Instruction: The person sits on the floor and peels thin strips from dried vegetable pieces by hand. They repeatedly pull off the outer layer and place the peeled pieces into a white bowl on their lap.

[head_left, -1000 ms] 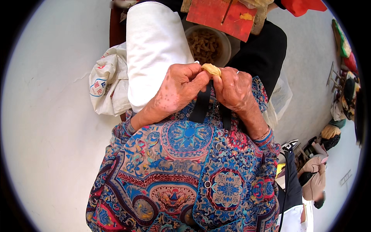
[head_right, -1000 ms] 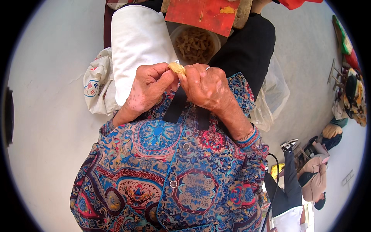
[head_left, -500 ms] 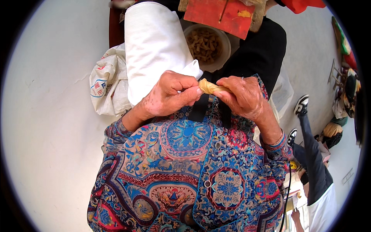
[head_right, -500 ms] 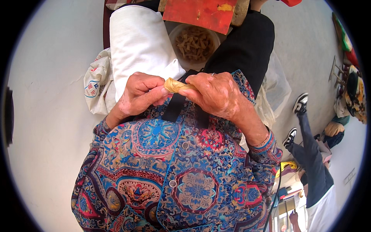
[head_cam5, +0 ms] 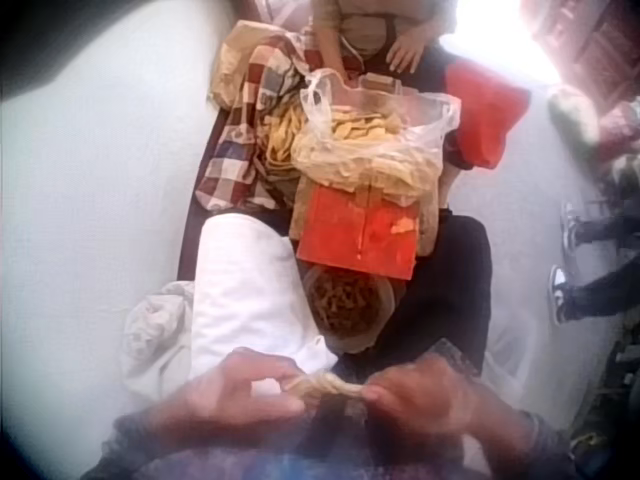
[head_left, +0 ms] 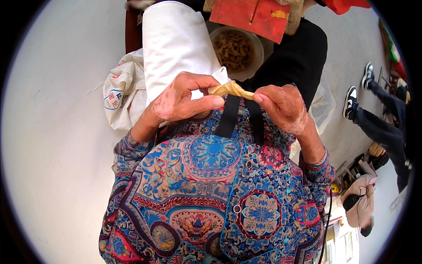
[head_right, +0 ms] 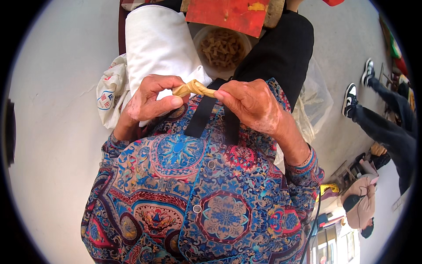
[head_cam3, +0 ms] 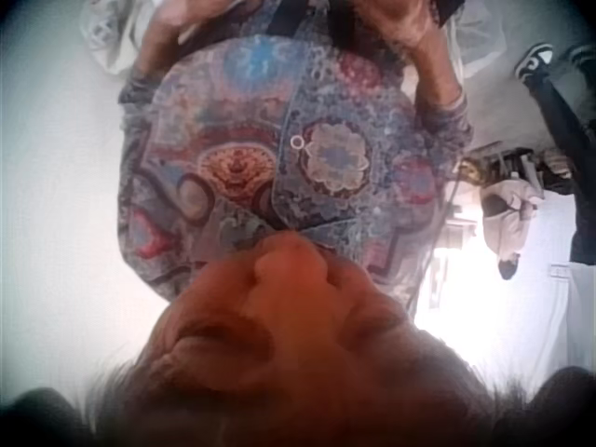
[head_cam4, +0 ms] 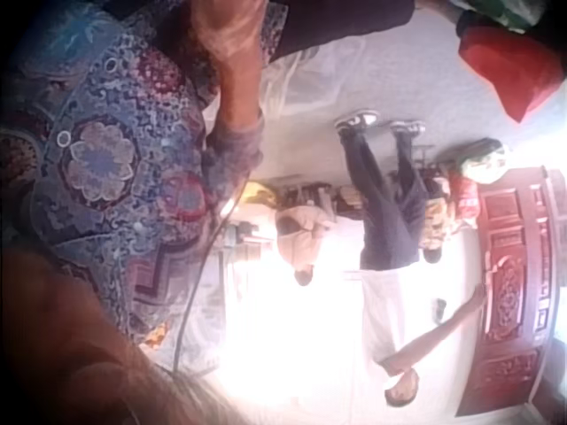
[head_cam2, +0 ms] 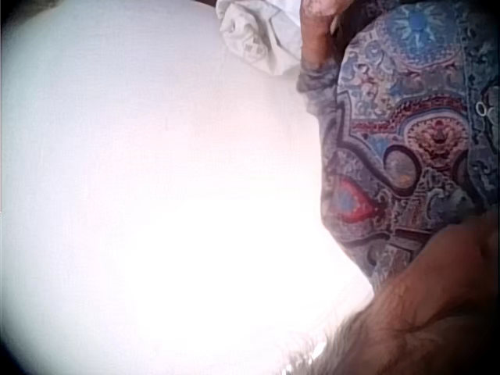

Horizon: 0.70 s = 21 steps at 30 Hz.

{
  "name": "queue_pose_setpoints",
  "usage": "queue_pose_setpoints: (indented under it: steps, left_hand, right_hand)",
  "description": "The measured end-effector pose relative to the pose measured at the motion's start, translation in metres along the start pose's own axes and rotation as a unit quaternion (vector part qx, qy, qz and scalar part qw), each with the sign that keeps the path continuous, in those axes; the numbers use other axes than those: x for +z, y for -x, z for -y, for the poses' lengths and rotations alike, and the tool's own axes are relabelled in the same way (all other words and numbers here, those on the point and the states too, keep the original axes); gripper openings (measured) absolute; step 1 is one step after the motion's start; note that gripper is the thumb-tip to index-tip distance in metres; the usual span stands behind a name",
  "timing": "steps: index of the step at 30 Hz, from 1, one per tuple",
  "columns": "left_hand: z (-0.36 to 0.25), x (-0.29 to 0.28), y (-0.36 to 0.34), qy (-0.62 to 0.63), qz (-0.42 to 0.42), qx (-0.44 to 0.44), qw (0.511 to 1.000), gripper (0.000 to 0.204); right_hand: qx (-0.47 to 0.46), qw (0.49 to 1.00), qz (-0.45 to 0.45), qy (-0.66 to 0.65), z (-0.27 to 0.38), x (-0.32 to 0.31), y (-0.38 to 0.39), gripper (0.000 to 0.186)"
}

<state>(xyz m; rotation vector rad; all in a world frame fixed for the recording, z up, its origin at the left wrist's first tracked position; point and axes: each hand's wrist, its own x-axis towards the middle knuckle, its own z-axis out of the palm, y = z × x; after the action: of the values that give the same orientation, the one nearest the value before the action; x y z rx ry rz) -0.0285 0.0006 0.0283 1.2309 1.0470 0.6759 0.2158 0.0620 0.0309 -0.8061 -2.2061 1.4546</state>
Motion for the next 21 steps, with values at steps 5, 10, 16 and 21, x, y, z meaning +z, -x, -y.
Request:
queue_pose_setpoints:
  steps: [5, 10, 16, 21]
  left_hand:
    - [-0.005, -0.002, -0.014, -0.05, 0.026, 0.015, 0.998, 0.028]
    - [-0.006, -0.001, -0.012, 0.053, 0.054, -0.083, 0.994, 0.029]
    - [-0.008, 0.005, 0.004, 0.117, 0.047, 0.021, 0.992, 0.032]
    - [-0.011, 0.003, 0.007, 0.103, 0.048, 0.015, 0.993, 0.032]
  right_hand:
    - [-0.027, 1.0, 0.0, 0.005, -0.004, 0.0, -0.003, 0.012]
    - [-0.024, 1.0, 0.006, -0.003, -0.006, -0.001, -0.001, 0.012]
    - [-0.053, 0.998, 0.006, -0.031, -0.003, -0.003, 0.007, 0.011]
    - [-0.065, 0.997, 0.001, -0.028, 0.001, -0.002, 0.007, 0.012]
